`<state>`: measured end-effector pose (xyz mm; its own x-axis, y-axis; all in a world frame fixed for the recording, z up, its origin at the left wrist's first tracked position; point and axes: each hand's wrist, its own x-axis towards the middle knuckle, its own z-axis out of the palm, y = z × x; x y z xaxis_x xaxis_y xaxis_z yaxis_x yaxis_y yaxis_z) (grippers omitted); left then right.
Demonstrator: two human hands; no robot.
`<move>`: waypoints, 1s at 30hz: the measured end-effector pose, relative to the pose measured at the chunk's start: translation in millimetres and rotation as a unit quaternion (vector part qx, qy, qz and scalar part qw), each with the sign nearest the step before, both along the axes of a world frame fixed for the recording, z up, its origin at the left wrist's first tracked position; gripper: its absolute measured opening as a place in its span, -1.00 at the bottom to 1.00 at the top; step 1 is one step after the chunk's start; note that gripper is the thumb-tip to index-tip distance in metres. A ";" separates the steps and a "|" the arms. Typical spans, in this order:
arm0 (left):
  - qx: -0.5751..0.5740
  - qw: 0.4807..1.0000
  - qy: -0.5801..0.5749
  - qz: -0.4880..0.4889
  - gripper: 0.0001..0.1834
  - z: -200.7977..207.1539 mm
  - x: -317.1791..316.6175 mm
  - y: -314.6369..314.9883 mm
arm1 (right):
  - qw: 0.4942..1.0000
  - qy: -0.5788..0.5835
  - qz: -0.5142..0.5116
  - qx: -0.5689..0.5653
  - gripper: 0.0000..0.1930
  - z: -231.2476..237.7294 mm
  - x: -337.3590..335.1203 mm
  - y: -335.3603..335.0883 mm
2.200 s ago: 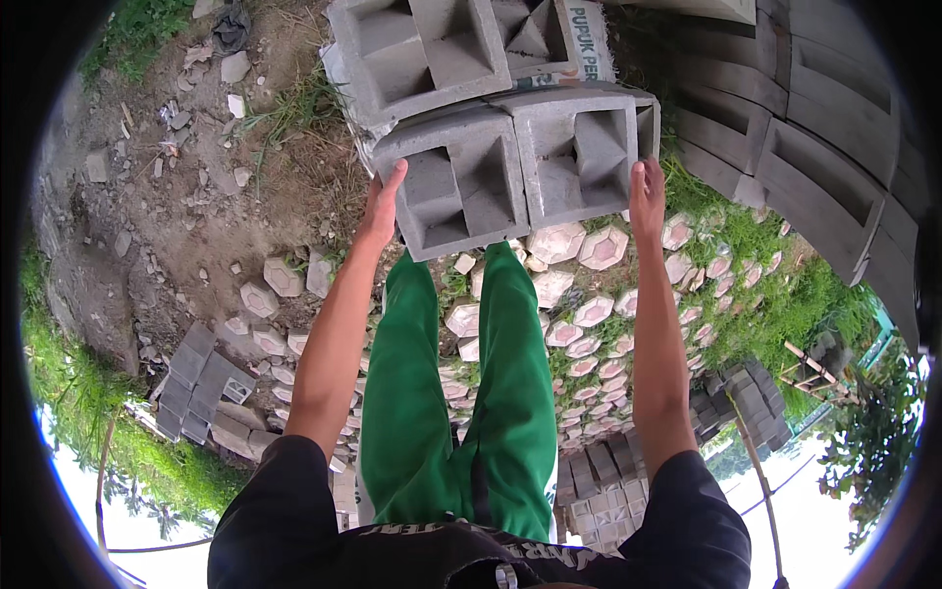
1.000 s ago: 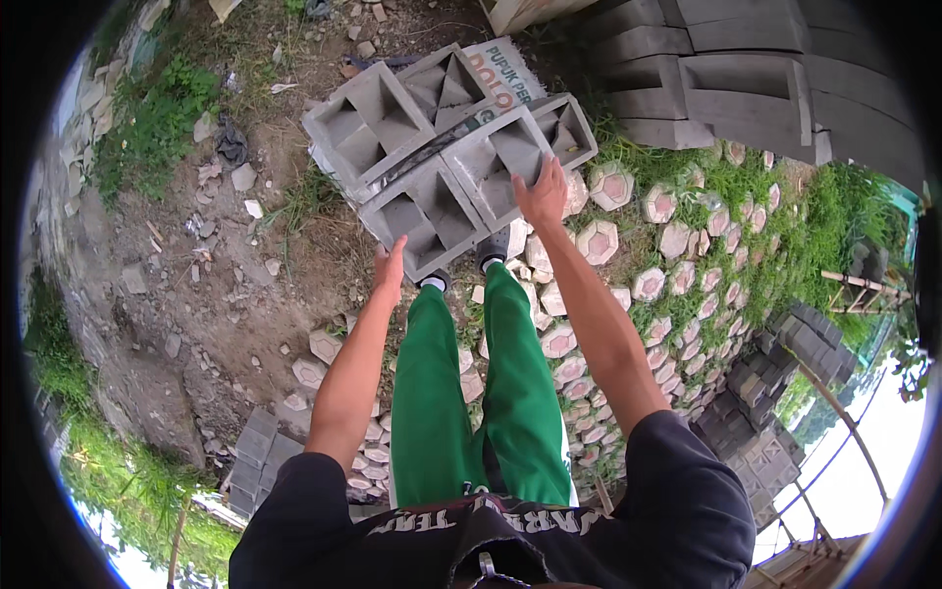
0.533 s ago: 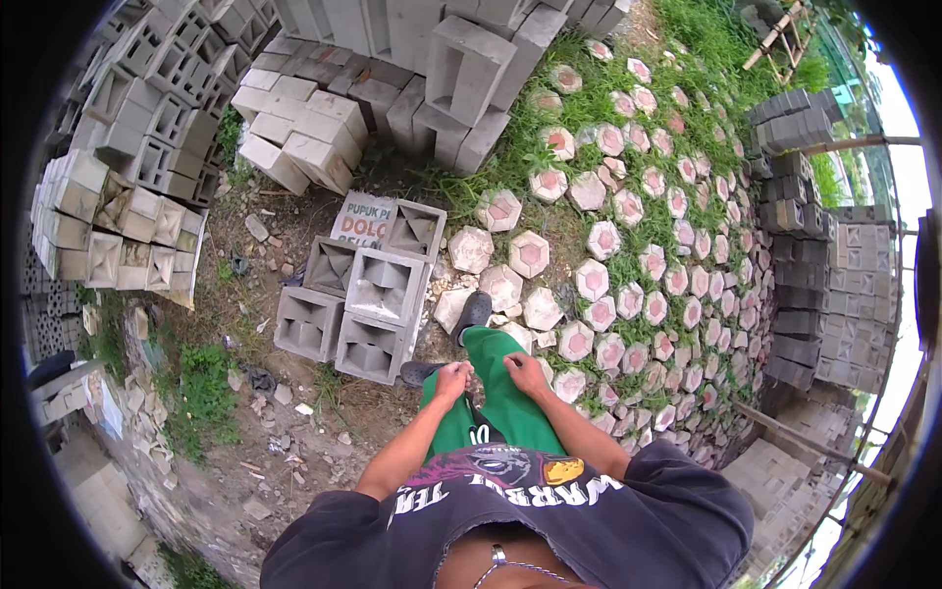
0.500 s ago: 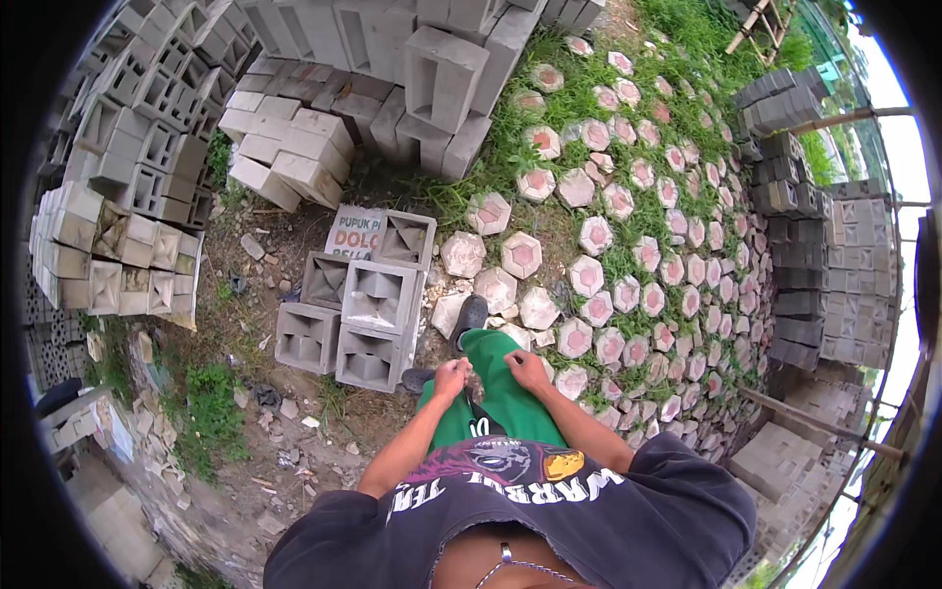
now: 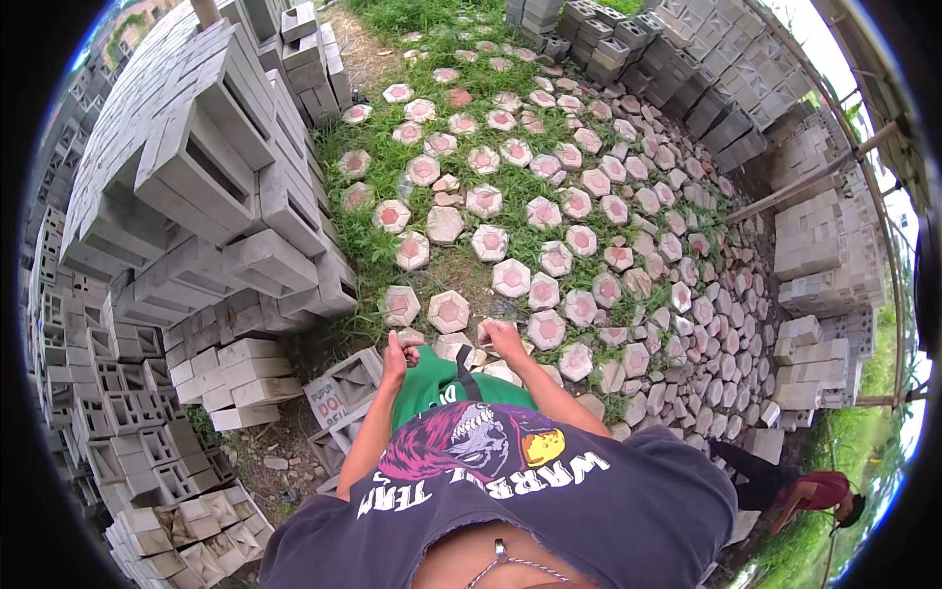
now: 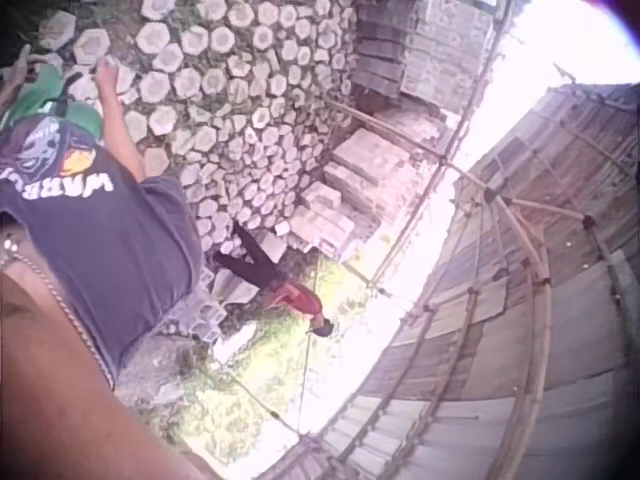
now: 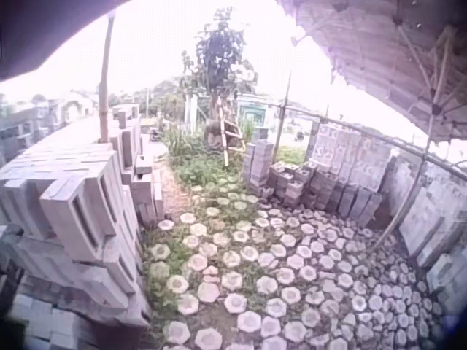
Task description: The person picks up concrete blocks of various shapes, including hollow rectangular and circular-holed designs, and stacks them on top of other stacks.
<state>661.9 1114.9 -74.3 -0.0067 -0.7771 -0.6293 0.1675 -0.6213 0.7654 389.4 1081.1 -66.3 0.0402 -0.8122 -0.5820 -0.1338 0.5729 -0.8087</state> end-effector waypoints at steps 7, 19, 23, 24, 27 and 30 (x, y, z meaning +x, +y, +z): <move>-0.046 0.994 -0.005 -0.098 -0.20 2.0 -25.0 -103.6 | 0.987 -0.030 -0.154 0.016 -0.82 -2.8 -11.5 -43.5; -0.139 0.981 -0.041 -0.131 -0.43 60.7 -47.0 -364.8 | 0.979 0.143 -0.120 -0.086 -0.63 42.4 -46.4 -225.6; -0.169 0.974 -0.044 -0.146 -0.51 53.8 -61.4 -423.7 | 0.973 0.162 -0.162 -0.034 -0.48 60.3 -43.6 -258.9; -0.173 0.976 -0.018 -0.134 -0.52 50.6 -65.6 -431.8 | 0.973 0.171 -0.152 -0.032 -0.43 61.9 -40.2 -263.5; -0.145 0.978 0.030 -0.144 -0.57 53.8 -95.4 -450.1 | 0.969 0.163 -0.174 -0.063 -0.37 53.7 -49.0 -274.8; -0.135 0.976 0.044 -0.162 -0.53 44.2 -122.4 -464.9 | 0.973 0.099 -0.204 -0.030 -0.45 43.7 -66.4 -307.7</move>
